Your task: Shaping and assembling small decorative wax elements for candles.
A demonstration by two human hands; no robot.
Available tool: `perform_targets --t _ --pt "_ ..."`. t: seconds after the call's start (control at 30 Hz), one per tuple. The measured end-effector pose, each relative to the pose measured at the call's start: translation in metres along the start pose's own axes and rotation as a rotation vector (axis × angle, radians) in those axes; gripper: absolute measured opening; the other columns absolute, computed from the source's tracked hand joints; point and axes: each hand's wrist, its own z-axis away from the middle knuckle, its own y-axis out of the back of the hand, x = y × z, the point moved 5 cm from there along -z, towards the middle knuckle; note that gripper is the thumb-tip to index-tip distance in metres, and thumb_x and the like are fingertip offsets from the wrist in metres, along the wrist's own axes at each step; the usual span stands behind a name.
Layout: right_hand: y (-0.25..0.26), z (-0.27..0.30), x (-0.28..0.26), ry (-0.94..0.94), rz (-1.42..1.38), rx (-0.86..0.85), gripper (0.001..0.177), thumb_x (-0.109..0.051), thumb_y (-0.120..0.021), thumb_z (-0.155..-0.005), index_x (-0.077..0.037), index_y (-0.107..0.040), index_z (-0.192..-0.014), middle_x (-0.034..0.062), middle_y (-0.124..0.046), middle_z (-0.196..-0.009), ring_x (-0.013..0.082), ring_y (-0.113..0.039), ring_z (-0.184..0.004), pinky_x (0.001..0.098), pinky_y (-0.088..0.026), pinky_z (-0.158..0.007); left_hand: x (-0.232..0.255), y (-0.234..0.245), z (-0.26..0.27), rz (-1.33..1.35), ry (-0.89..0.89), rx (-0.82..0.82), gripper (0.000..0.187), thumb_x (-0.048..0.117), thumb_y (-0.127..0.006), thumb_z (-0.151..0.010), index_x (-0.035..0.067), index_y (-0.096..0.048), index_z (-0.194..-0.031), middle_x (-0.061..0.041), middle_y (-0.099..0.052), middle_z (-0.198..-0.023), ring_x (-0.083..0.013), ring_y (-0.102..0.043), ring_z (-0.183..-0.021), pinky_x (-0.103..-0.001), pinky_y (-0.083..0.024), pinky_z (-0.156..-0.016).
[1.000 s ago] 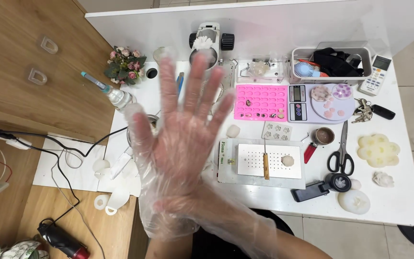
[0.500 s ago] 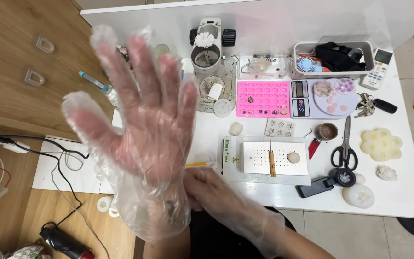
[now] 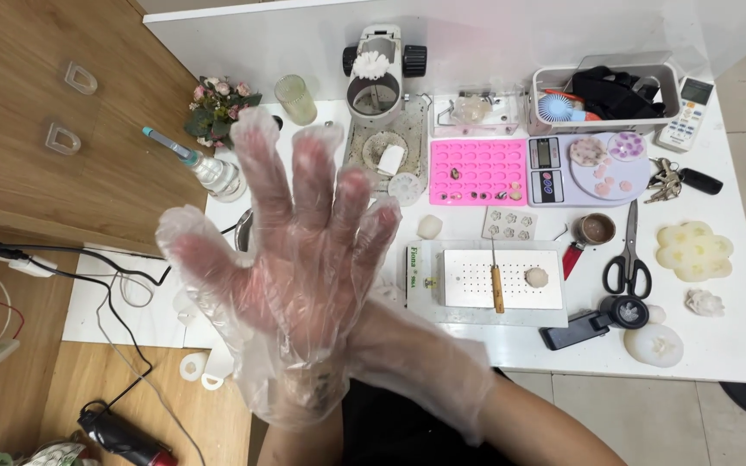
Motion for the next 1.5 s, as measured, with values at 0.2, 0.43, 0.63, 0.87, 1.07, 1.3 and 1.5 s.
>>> perform_targets --t 0.2,0.43,0.63,0.87,1.07,1.3,1.5 --pt "0.010 0.003 0.001 0.011 -0.090 0.006 0.049 -0.041 -0.049 -0.105 -0.004 -0.052 -0.135 0.0095 -0.064 -0.120 0.0196 -0.059 -0.107 0.0382 -0.050 -0.093 -0.009 0.000 -0.007 -0.321 0.161 0.044 0.090 0.079 -0.042 -0.094 0.030 -0.016 -0.164 -0.018 -0.010 -0.175 -0.0446 -0.017 -0.156 -0.067 -0.012 -0.129" --pt "0.043 0.004 0.007 0.036 -0.213 0.023 0.061 -0.044 -0.050 -0.104 -0.003 -0.047 -0.149 0.0138 -0.064 -0.132 0.0237 -0.061 -0.116 0.0425 -0.051 -0.100 -0.013 -0.001 -0.034 -0.248 0.125 0.168 0.088 0.071 -0.041 -0.098 0.023 -0.011 -0.166 -0.020 -0.007 -0.175 -0.0394 -0.013 -0.160 -0.061 -0.015 -0.129" --pt "0.062 0.023 -0.081 0.067 -0.560 0.376 0.099 -0.072 -0.055 -0.072 -0.005 -0.037 -0.143 0.0263 -0.060 -0.134 0.0368 -0.065 -0.119 0.0548 -0.055 -0.097 -0.027 0.045 -0.016 -1.389 0.108 0.757 0.058 0.034 -0.047 -0.107 0.018 -0.045 -0.163 -0.008 -0.048 -0.164 -0.0610 -0.046 -0.111 -0.063 -0.045 -0.104" --pt "0.041 0.034 -0.065 0.080 -0.166 0.334 0.095 -0.023 -0.077 -0.079 0.007 -0.033 -0.157 0.0254 -0.052 -0.134 0.0283 -0.062 -0.109 0.0437 -0.055 -0.096 -0.054 0.079 -0.006 -2.321 -0.049 0.165 0.049 0.036 -0.040 -0.113 0.016 -0.047 -0.157 -0.003 -0.046 -0.168 -0.0189 -0.034 -0.162 -0.049 -0.007 -0.139" --pt "0.048 0.067 -0.018 -0.070 0.592 0.264 0.056 -0.014 -0.075 -0.083 -0.026 -0.045 -0.128 0.0042 -0.068 -0.106 0.0158 -0.069 -0.084 0.0313 -0.060 -0.067 -0.008 0.079 -0.010 -2.574 0.035 0.217 0.066 0.044 -0.055 -0.104 0.007 -0.040 -0.157 -0.013 -0.039 -0.165 -0.0278 -0.030 -0.154 -0.052 -0.001 -0.127" --pt "0.189 0.114 -0.034 0.245 1.694 0.824 0.019 -0.015 -0.073 -0.087 -0.003 -0.070 -0.102 0.0189 -0.071 -0.090 0.0348 -0.071 -0.080 0.0447 -0.058 -0.070 0.095 0.073 0.074 -2.548 0.196 0.845 0.052 0.037 -0.064 -0.099 0.008 -0.057 -0.142 -0.012 -0.061 -0.142 -0.0278 -0.056 -0.134 -0.040 -0.043 -0.113" --pt "0.190 0.115 -0.036 0.077 1.849 0.759 0.031 -0.026 -0.072 -0.087 0.002 -0.068 -0.100 0.0206 -0.071 -0.080 0.0352 -0.070 -0.075 0.0459 -0.058 -0.071 0.077 0.084 0.165 -2.101 0.779 0.842 0.034 0.021 -0.060 -0.096 0.009 -0.066 -0.128 -0.006 -0.070 -0.130 -0.0199 -0.062 -0.124 -0.034 -0.048 -0.106"
